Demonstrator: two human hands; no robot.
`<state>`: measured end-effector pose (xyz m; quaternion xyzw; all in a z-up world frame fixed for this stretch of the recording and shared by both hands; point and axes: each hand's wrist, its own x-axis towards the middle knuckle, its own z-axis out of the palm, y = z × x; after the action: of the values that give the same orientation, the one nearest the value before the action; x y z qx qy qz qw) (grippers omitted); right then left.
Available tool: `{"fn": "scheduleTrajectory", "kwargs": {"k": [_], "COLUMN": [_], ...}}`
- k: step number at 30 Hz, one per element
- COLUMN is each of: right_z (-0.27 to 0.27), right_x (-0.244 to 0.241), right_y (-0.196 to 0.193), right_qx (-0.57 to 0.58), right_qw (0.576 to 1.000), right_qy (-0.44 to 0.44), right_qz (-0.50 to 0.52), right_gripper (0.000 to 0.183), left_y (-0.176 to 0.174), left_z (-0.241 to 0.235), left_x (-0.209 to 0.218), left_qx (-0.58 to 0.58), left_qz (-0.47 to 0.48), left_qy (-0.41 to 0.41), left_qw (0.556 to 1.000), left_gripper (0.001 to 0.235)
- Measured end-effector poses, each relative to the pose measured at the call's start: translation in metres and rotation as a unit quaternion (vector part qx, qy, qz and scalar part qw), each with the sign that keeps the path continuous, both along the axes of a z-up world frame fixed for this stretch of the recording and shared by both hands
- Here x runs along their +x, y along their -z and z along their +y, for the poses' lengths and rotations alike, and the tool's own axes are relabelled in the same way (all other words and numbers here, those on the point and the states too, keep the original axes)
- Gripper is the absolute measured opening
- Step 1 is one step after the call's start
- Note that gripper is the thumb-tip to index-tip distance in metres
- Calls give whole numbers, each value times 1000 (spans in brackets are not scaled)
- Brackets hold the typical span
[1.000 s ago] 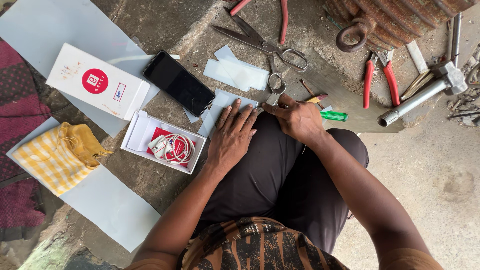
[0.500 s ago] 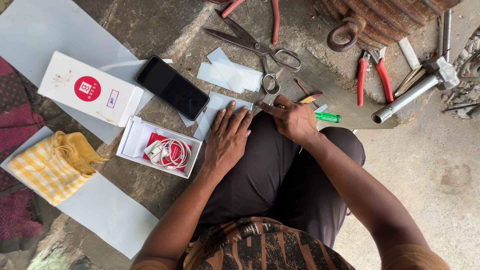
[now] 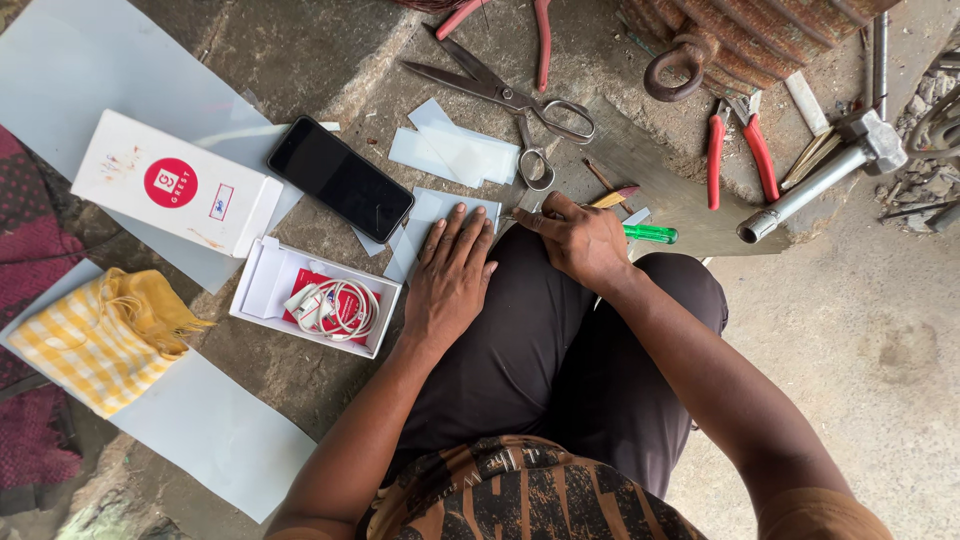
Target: The person sits on the ground and repeatedly wraps small white paper strips around the copper windings of a large transformer. They use a small brush to apply a substance to the paper before wrapping and inserting it into the gaps between the windings.
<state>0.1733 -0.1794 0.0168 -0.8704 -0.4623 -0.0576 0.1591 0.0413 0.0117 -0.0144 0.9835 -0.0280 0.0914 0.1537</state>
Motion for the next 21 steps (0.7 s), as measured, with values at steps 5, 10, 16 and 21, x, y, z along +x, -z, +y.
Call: {"fn": "scheduleTrajectory", "kwargs": {"k": [5,10,16,21], "right_z": [3,4,3,2], "right_x": [1,3,7,9], "right_y": [0,-2,-5,0], "right_qx": [-28,-10,-32,-20], "right_qw": [999,999,999,998], "right_qy": [25,24,-18,-21], "right_qz": [19,26,29,47], "right_gripper": [43,42,49,47], "left_y": [0,3,6,5], "left_z": [-2,-2,-2,-3], "left_x": [5,9,9,7], "left_qx": [14,-4,3,7], "left_qz": [15,9,22,17], "left_qy": [-12,-15,-15,-14], "left_qw": [1000,1000,1000,1000], "left_gripper": [60,61,62,61]}}
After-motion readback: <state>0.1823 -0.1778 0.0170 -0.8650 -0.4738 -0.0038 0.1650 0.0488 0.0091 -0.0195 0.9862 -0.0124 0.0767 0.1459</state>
